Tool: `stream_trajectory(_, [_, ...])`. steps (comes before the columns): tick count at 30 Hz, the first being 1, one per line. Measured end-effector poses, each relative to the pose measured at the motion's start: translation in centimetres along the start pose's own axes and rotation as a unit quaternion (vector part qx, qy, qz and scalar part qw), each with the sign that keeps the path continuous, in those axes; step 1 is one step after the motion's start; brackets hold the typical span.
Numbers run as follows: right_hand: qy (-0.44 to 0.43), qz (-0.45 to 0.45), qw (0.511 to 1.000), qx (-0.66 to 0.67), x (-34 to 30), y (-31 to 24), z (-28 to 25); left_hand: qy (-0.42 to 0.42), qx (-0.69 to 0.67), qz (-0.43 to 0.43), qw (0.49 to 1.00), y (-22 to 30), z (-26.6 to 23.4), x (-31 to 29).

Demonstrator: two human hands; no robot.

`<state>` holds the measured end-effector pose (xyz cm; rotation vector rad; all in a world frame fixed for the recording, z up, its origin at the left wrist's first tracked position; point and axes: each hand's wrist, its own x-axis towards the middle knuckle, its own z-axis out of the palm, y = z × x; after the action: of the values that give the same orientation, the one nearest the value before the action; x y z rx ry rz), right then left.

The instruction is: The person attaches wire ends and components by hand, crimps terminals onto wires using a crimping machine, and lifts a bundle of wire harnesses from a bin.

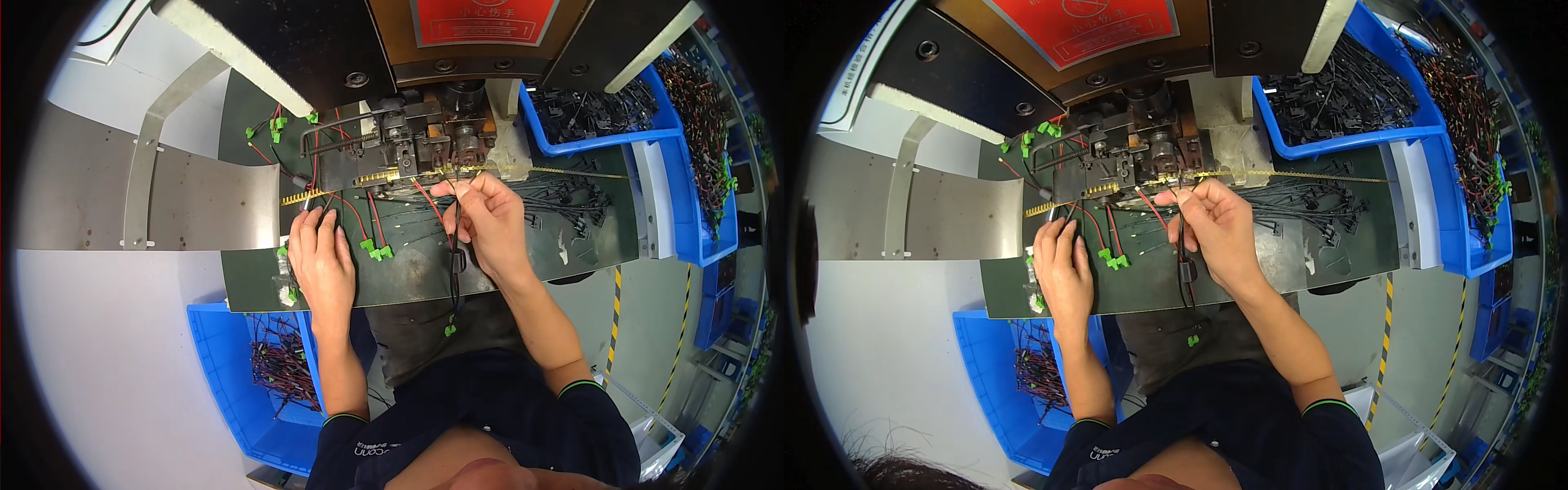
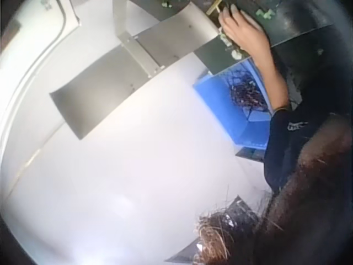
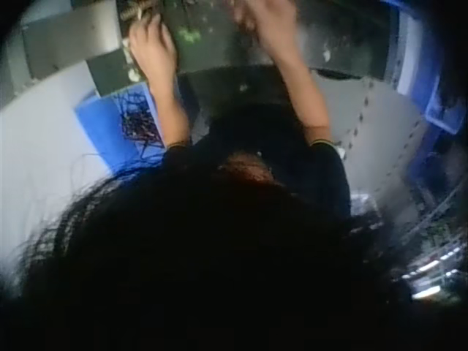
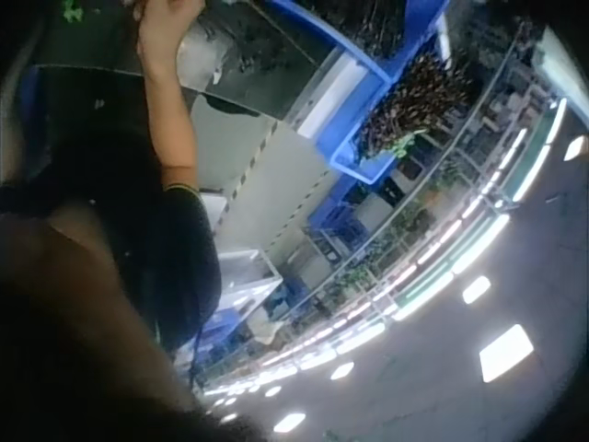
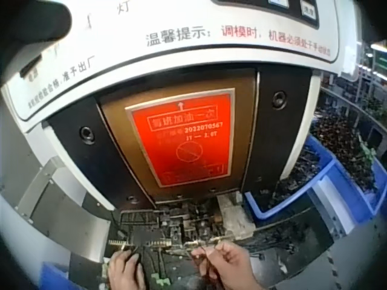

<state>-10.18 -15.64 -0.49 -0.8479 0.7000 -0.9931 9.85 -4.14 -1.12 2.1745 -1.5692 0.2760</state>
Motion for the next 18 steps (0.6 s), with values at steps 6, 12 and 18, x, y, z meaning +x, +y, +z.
stream_trajectory(6, [0.01,-0.014,1.0,-0.005,0.15,0.57,0.13,0.011,-0.044,-0.002,0.999,0.02,0.31,-0.03])
stream_trajectory(12, [0.011,-0.011,1.0,0.002,0.19,0.38,0.22,0.046,-0.062,-0.004,0.997,-0.05,0.59,-0.13])
stream_trajectory(18, [0.012,-0.002,1.0,-0.001,0.24,0.08,0.28,0.089,-0.075,-0.013,0.993,-0.1,0.14,-0.32])
